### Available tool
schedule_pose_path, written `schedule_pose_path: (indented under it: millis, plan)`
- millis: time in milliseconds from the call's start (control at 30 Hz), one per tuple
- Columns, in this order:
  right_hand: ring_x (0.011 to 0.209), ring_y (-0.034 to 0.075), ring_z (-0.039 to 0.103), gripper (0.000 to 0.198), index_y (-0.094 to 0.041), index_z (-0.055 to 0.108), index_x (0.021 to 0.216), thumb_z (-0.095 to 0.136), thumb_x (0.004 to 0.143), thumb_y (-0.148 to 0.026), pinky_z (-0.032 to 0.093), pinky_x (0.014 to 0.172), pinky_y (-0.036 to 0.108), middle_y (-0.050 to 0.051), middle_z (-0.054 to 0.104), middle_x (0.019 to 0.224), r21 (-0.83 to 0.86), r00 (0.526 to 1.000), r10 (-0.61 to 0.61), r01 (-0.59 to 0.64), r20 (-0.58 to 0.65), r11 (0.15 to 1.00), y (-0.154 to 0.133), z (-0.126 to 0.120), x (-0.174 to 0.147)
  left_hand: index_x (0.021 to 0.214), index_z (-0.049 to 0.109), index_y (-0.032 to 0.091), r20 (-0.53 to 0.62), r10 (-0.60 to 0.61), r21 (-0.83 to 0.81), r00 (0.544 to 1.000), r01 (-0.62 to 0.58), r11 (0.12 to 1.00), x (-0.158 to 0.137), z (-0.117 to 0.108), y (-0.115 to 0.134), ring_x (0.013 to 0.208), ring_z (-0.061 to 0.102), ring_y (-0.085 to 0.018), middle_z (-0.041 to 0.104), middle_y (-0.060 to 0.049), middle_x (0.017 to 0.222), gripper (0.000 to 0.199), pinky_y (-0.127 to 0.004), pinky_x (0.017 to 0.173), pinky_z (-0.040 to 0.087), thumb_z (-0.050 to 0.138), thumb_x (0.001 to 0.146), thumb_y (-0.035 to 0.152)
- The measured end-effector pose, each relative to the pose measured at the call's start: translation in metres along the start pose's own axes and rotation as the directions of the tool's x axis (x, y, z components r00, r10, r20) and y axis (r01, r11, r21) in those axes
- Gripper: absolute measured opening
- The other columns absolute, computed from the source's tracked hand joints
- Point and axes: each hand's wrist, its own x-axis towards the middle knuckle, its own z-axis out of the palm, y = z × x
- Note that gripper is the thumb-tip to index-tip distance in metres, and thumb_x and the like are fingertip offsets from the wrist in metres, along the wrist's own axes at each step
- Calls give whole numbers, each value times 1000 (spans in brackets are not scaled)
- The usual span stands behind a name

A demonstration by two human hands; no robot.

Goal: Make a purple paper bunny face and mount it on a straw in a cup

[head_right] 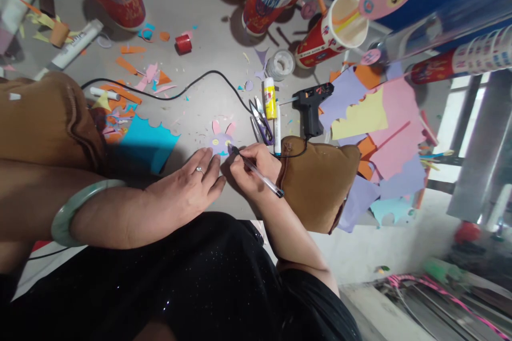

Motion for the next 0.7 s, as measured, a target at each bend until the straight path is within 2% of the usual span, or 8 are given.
schedule_pose_path:
  millis: [233, 700]
  plan:
    - [60, 14, 67, 6, -26, 59, 84, 63, 83, -29, 54, 55, 26, -4, 72, 74, -43, 999, 48, -47, 23, 998, 0, -1, -1, 133, 71, 9, 6, -11, -28, 1000, 12, 1000, 1, -1, -1, 134, 65, -38, 69, -23, 142, 38, -55, 118, 44, 55, 100, 19]
    - [60, 13, 68, 11, -26, 56, 86, 63, 81, -21, 54, 55, 25, -5, 72, 74, 19, 1000, -14, 14, -15, 1000, -3, 0, 3, 132, 72, 9, 6, 3, -8, 1000, -3, 1000, 1, 0, -2, 132, 66, -39, 68, -25, 143, 38, -56, 117, 45, 55, 101, 20]
